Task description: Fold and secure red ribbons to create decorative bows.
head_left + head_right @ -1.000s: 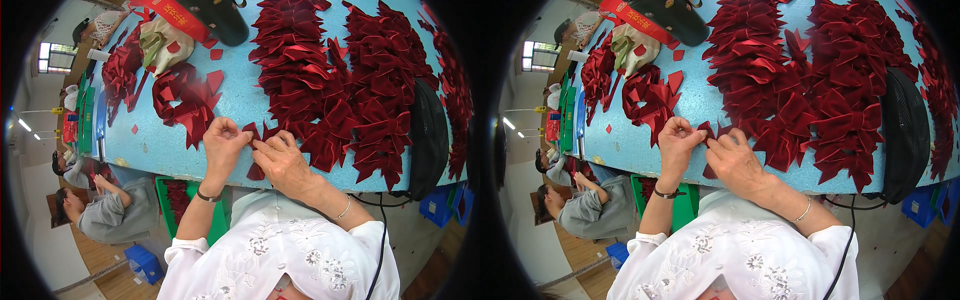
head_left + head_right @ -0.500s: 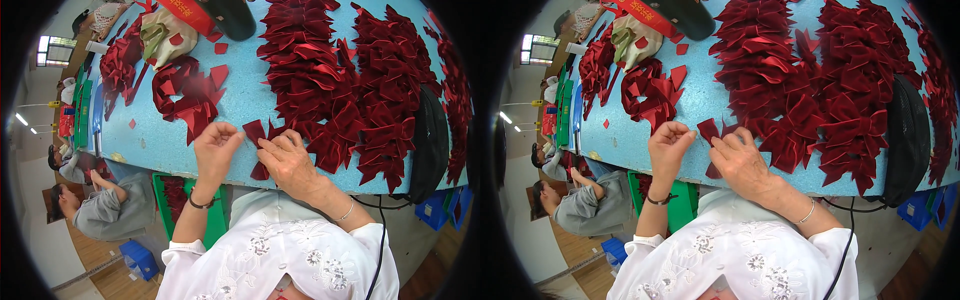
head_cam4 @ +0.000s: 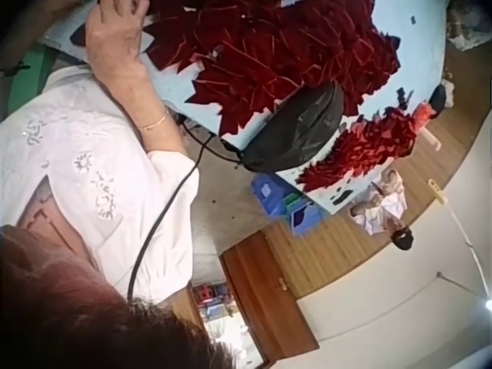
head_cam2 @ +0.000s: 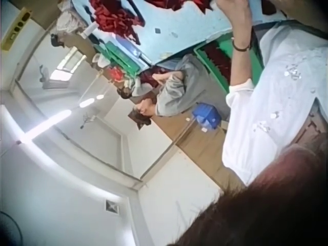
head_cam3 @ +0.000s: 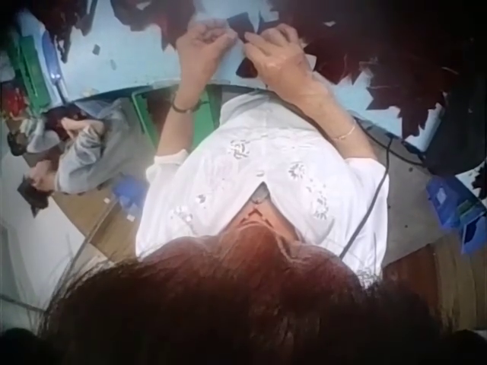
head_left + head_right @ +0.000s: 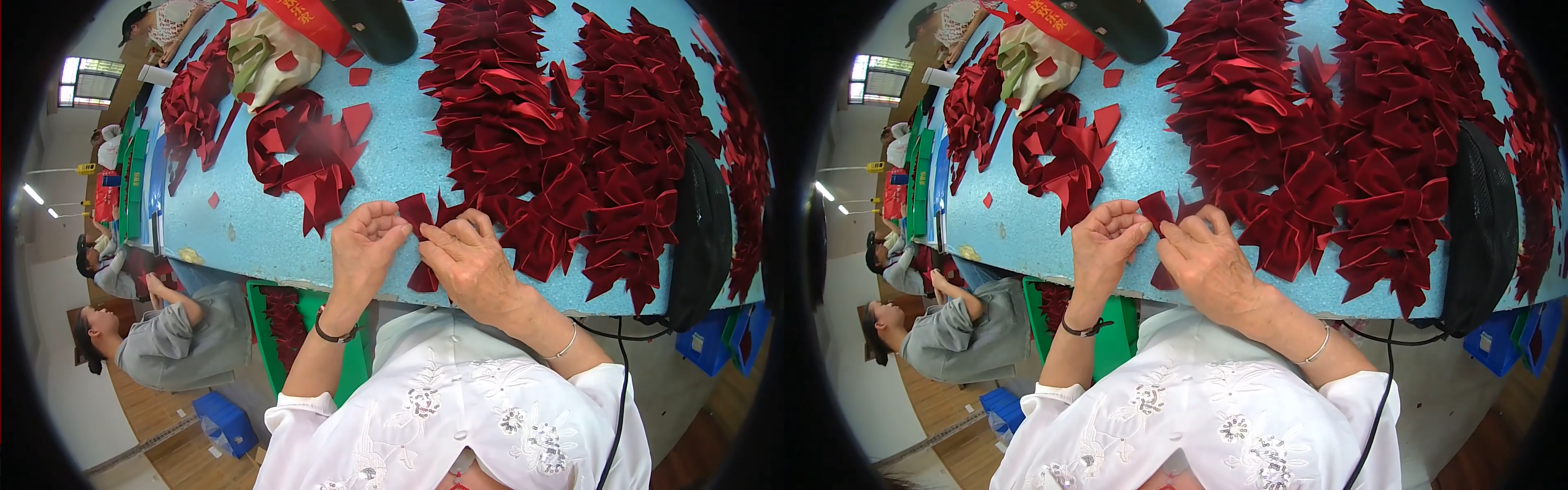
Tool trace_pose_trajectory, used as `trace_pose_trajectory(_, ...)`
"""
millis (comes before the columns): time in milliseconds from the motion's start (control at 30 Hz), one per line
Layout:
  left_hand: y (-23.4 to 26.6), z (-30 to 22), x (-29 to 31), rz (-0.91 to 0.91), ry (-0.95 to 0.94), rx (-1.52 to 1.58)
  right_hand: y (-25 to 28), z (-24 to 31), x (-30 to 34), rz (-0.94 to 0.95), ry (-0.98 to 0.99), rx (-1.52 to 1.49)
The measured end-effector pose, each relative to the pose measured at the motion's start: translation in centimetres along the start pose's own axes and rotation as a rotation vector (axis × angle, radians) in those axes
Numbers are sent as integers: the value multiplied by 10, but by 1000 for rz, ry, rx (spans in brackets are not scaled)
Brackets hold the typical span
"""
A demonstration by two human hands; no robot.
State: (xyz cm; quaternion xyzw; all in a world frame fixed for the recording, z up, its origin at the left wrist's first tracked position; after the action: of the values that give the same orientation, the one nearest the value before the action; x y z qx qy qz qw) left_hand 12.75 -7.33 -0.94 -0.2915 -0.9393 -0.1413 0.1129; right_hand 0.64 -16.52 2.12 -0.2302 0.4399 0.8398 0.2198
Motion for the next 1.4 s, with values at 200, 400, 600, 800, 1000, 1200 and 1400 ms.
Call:
trace_pose_trajectory(200, -3, -2, -1, -54, -29, 91, 0, -1, 1, 3, -5, -2)
trace_pose_trajectory(400, -4, 0, -4, -49, -57, 172, 1, 1, 0, -48, 27, 10)
trace_pose_trajectory(600, -8, 0, -6, -73, -88, 86, 1, 0, 1, 8, -4, -4)
trace_pose_trajectory(800, -4, 2, -4, -155, -245, 39, -1, 0, 1, 9, 7, -4)
trace_pose_trajectory(1000, 12, -33, 5, -298, -605, -322, 0, 0, 1, 11, 10, 4)
trace_pose_trajectory(1200, -37, -45, 44, 180, -1176, -867, -3, 0, 1, 53, 3, 6)
trace_pose_trajectory(1400, -34, -33, 34, 267, -1058, -996, 0, 0, -1, 47, -14, 4)
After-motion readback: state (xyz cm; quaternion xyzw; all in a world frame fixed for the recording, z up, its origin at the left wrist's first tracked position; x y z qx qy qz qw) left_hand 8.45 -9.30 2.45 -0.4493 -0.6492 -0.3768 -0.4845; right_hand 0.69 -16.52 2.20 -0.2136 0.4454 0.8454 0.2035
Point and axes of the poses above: each hand's wrist, its own x-axis away from the middle knuckle, its own y-axis out of the back of the hand, z = x × y, the point moved 7 cm from there along -x, towards the middle knuckle, and after that the axes turned 3 degrees about -z, right-handed, at the moved point
